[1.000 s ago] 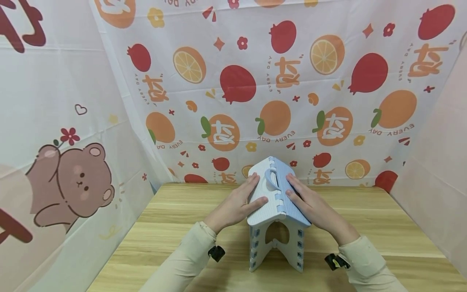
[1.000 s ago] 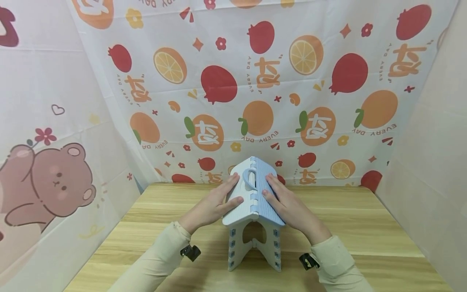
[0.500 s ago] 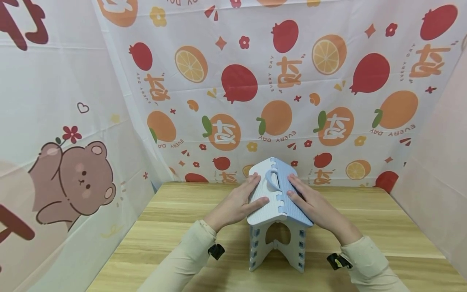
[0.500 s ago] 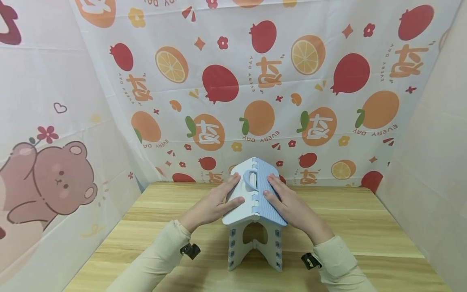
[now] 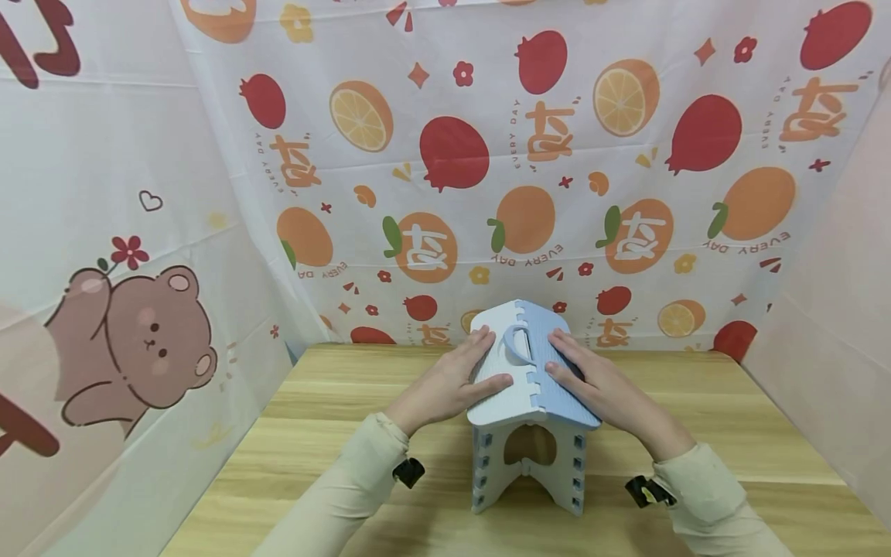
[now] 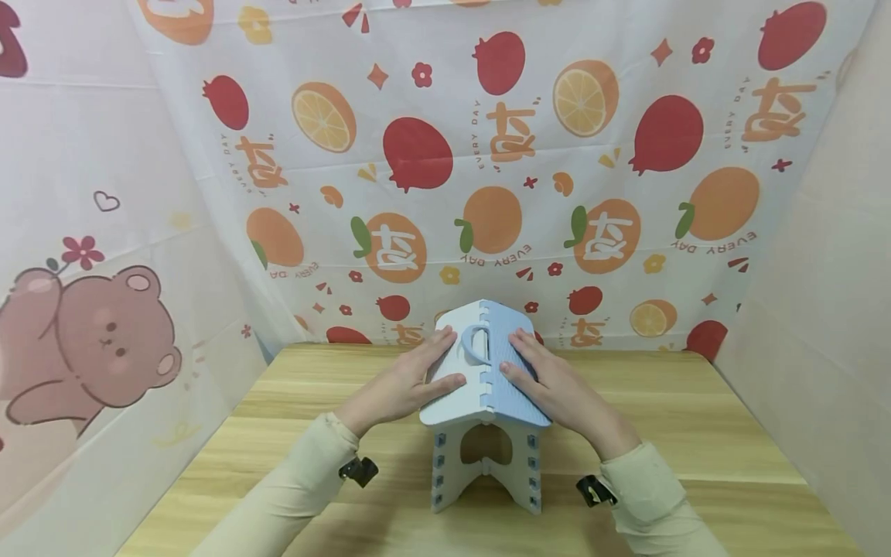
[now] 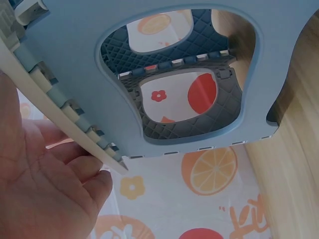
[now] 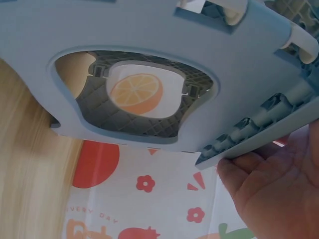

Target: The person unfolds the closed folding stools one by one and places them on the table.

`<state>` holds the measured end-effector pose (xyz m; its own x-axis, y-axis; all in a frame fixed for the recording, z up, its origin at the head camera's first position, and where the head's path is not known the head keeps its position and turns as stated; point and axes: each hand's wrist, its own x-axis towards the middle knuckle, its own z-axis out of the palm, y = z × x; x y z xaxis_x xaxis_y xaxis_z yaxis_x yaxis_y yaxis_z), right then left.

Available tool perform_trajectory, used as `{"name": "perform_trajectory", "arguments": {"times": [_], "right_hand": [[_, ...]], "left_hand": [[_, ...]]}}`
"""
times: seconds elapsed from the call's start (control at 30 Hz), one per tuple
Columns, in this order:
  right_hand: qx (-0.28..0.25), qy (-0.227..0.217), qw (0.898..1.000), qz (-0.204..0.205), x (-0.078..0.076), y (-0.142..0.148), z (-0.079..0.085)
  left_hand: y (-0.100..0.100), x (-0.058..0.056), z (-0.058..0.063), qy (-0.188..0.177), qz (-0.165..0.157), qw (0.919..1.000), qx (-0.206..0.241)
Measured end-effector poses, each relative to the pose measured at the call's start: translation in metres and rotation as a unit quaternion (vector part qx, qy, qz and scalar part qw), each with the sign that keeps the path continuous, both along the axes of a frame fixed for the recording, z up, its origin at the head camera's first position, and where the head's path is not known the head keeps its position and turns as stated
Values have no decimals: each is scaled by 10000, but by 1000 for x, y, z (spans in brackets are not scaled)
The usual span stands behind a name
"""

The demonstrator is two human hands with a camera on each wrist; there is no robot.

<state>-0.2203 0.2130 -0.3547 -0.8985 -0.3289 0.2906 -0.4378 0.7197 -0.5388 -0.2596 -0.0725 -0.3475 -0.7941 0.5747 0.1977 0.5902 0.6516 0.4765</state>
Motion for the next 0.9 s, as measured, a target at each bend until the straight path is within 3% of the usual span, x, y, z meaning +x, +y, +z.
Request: {"name": "perform_trajectory", "arguments": {"times": [0.3, 0.9], "right_hand": [[500, -131, 9986, -124, 1, -2, 12], [496, -93, 9986, -131, 1, -4, 7]], "left_hand": [[-1, -1, 13, 73, -43, 9993, -351], [-2, 10, 12, 84, 293, 9986, -434]]}}
